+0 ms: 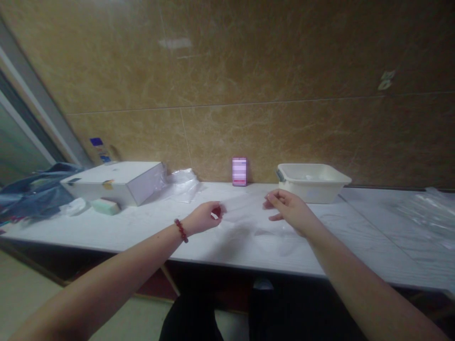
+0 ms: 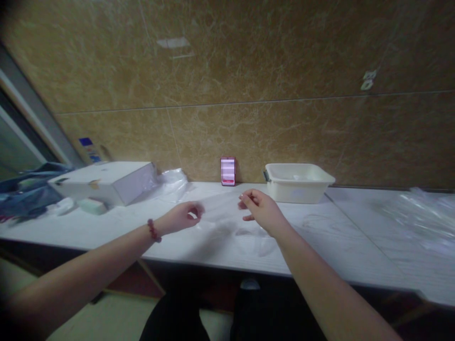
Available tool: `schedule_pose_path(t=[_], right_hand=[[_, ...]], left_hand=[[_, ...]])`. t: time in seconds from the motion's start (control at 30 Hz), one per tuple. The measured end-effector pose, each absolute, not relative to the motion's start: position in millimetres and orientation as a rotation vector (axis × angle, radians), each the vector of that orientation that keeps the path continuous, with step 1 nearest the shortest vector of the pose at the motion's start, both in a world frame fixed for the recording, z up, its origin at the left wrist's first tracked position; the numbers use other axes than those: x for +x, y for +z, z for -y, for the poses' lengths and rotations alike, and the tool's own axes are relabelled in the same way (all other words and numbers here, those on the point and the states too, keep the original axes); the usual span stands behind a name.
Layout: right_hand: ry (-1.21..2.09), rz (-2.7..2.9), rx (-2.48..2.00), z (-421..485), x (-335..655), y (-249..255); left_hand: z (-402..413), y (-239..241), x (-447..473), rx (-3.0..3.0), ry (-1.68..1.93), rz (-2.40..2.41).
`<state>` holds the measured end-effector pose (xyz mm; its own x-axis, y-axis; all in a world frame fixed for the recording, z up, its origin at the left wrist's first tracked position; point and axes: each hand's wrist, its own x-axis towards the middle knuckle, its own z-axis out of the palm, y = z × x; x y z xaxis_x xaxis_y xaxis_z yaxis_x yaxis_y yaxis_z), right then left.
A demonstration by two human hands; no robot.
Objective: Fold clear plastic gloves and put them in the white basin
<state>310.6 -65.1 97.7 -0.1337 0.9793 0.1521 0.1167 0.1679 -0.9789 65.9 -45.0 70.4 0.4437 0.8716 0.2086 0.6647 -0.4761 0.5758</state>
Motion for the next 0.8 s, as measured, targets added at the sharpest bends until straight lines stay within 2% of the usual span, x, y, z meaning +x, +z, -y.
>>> schedule_pose_path(t=[0.17, 0.4, 0.6, 0.8], right_hand=[[1.081, 1.526, -1.181, 71.9, 313.6, 110.1], [1.180, 1.419, -1.162, 63.4, 310.5, 122.0], [1.133, 1.416, -1.276, -0.4, 300.2, 117.7], [1.147, 1.338, -1.291, -60.9, 286.7, 118.6]], left_hand=[[54.8, 83.5, 64.9, 2.242, 0.589, -1.212], [58.9, 98.7, 79.4, 1.715, 0.774, -1.095], [5.1, 111.0, 86.7, 1.379, 0.995, -1.089], [-55.6, 116.3, 89.5, 1.527, 1.074, -1.365]])
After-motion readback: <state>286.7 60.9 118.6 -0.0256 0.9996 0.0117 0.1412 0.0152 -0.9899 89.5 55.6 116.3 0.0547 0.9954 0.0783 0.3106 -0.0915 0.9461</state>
